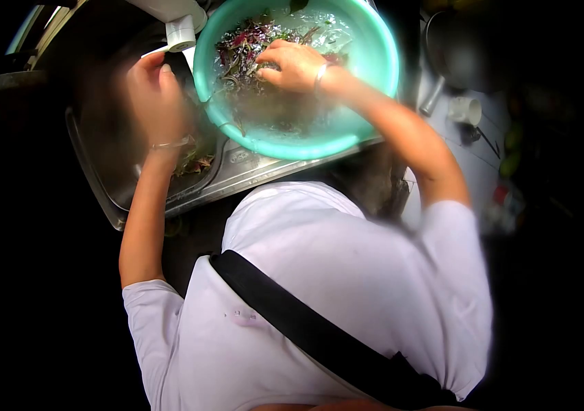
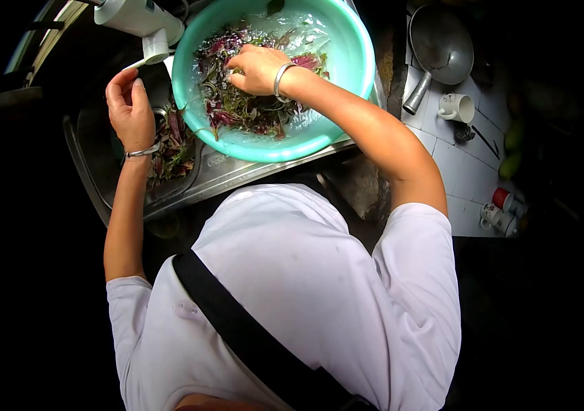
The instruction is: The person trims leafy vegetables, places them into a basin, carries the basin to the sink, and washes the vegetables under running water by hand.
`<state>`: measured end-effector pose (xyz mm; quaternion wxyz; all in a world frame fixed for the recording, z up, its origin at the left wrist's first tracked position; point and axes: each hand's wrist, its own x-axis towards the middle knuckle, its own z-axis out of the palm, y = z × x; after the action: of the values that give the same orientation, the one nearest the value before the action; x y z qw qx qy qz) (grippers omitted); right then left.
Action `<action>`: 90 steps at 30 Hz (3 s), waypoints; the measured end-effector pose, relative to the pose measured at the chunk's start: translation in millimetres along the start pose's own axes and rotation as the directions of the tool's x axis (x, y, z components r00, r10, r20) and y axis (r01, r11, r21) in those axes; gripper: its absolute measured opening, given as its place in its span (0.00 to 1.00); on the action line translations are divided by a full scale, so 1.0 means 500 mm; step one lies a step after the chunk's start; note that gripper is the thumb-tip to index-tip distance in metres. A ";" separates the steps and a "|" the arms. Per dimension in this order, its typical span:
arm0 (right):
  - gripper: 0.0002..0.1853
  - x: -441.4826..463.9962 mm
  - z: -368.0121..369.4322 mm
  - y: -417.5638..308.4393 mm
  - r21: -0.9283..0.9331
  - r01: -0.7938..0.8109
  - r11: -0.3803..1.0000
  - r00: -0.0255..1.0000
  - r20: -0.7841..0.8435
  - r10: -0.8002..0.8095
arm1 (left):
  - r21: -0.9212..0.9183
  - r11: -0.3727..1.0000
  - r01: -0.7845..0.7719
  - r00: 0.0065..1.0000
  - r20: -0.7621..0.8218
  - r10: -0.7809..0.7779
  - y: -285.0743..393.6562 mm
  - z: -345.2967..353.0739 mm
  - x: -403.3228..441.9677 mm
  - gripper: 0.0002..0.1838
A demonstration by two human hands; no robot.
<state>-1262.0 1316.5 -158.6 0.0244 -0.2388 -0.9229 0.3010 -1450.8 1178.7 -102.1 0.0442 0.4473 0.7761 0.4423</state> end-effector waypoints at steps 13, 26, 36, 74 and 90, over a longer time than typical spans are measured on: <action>0.30 0.062 0.022 0.154 -0.310 -0.167 0.936 0.911 0.314 0.266 | 0.442 0.872 -0.211 0.546 0.793 -0.270 -0.062 0.239 0.041 0.51; 0.26 -0.109 0.112 -0.125 0.915 -0.372 0.158 0.826 0.249 0.506 | -0.125 0.870 0.478 0.624 0.744 -0.236 -0.043 0.166 -0.156 0.44; 0.21 -0.128 -0.021 -0.290 0.647 0.125 0.752 0.964 -0.260 0.063 | -0.455 0.889 -0.047 0.956 0.238 0.172 0.040 0.006 -0.115 0.26; 0.07 -0.091 0.015 -0.191 0.369 0.118 0.922 0.931 -0.365 0.027 | 0.106 0.994 0.009 0.912 0.406 -0.052 -0.126 -0.236 -0.213 0.23; 0.18 -0.263 -0.029 0.088 -0.049 -0.475 0.879 0.587 -0.761 0.275 | 0.054 0.998 0.037 0.940 0.338 -0.053 -0.154 -0.107 -0.171 0.16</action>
<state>-1124.2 1295.3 -158.9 0.2984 -0.5308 -0.7910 0.0600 -1475.0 1065.2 -153.4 0.1768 0.5001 0.7768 0.3394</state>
